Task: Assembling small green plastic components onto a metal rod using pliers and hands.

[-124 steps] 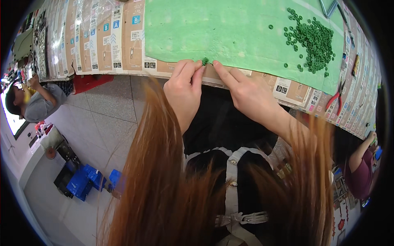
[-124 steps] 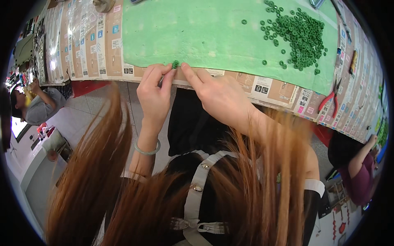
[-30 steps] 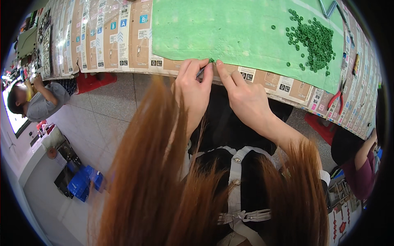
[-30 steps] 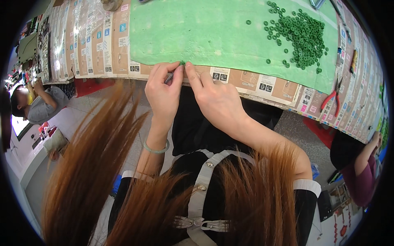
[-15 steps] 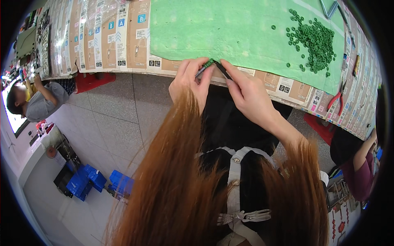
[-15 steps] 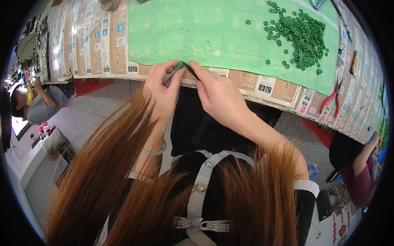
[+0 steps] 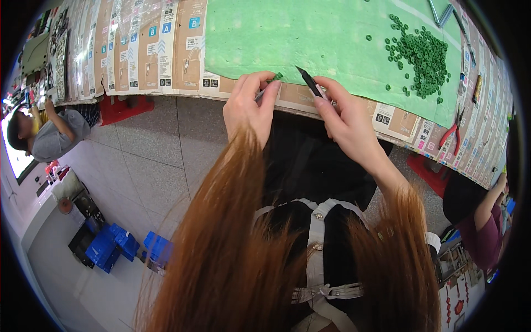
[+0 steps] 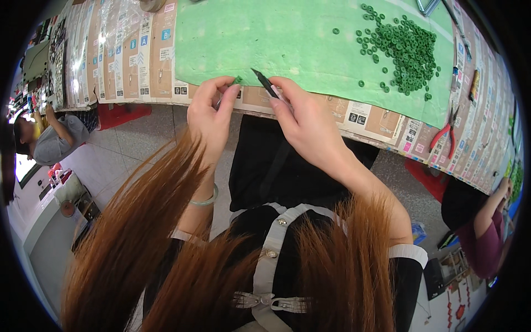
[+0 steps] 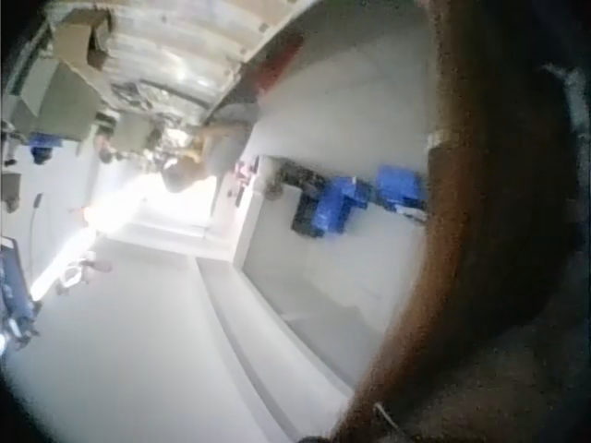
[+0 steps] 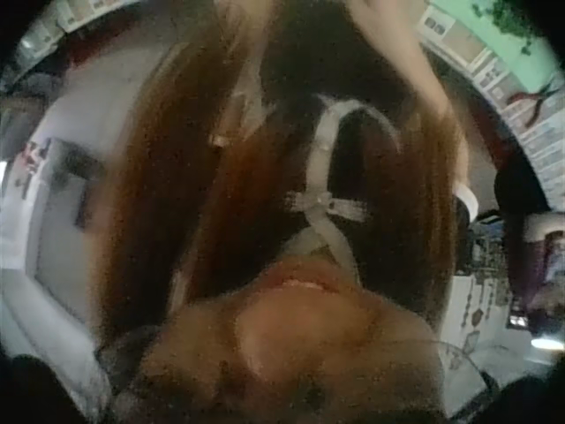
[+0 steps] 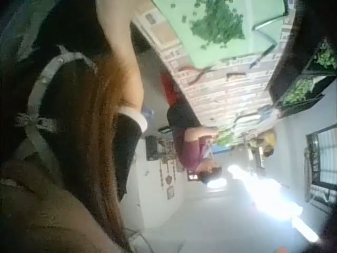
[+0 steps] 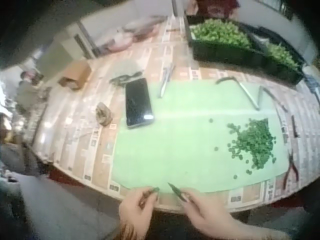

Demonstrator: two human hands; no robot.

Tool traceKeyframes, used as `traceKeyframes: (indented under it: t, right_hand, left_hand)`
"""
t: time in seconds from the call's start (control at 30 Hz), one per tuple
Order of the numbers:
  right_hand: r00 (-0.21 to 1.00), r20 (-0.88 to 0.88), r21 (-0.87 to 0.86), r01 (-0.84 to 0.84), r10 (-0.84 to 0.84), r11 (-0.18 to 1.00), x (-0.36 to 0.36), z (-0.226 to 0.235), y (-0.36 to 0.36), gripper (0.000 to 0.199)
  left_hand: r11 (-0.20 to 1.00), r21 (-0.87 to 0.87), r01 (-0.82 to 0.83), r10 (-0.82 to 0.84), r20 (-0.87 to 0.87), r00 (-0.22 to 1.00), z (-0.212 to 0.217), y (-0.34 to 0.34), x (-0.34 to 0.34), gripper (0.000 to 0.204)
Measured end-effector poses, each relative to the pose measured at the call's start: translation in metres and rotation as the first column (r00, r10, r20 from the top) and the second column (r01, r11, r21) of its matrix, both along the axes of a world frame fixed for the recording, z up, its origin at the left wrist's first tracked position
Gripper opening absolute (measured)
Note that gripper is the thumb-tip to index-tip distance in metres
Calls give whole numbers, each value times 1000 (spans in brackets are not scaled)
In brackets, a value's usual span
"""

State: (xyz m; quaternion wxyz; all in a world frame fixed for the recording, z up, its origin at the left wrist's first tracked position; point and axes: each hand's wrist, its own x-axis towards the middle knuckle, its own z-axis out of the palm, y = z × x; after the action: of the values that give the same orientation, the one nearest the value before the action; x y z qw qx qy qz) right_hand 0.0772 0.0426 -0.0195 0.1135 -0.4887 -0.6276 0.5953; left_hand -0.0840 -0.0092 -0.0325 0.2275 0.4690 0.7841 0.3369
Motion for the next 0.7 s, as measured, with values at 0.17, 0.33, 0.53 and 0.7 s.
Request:
traceKeyframes:
  t: [0.17,0.33,0.53,0.7]
  right_hand:
    - [999,26,463,-54,47,885,-2,-8,-8,24]
    - [999,31,584,-40,26,811,-2,-11,-13,22]
    - [992,122,610,-97,27,787,5,-7,-8,19]
    - [994,106,605,-91,34,791,5,-3,-10,15]
  left_hand:
    - [994,-94,52,-32,199,979,3,-2,-6,20]
    - [991,-118,61,-9,399,917,1,-7,-8,21]
    - [980,-193,-44,159,636,755,0,-3,0,20]
    - [984,-174,-47,154,675,722,0,-7,-1,19]
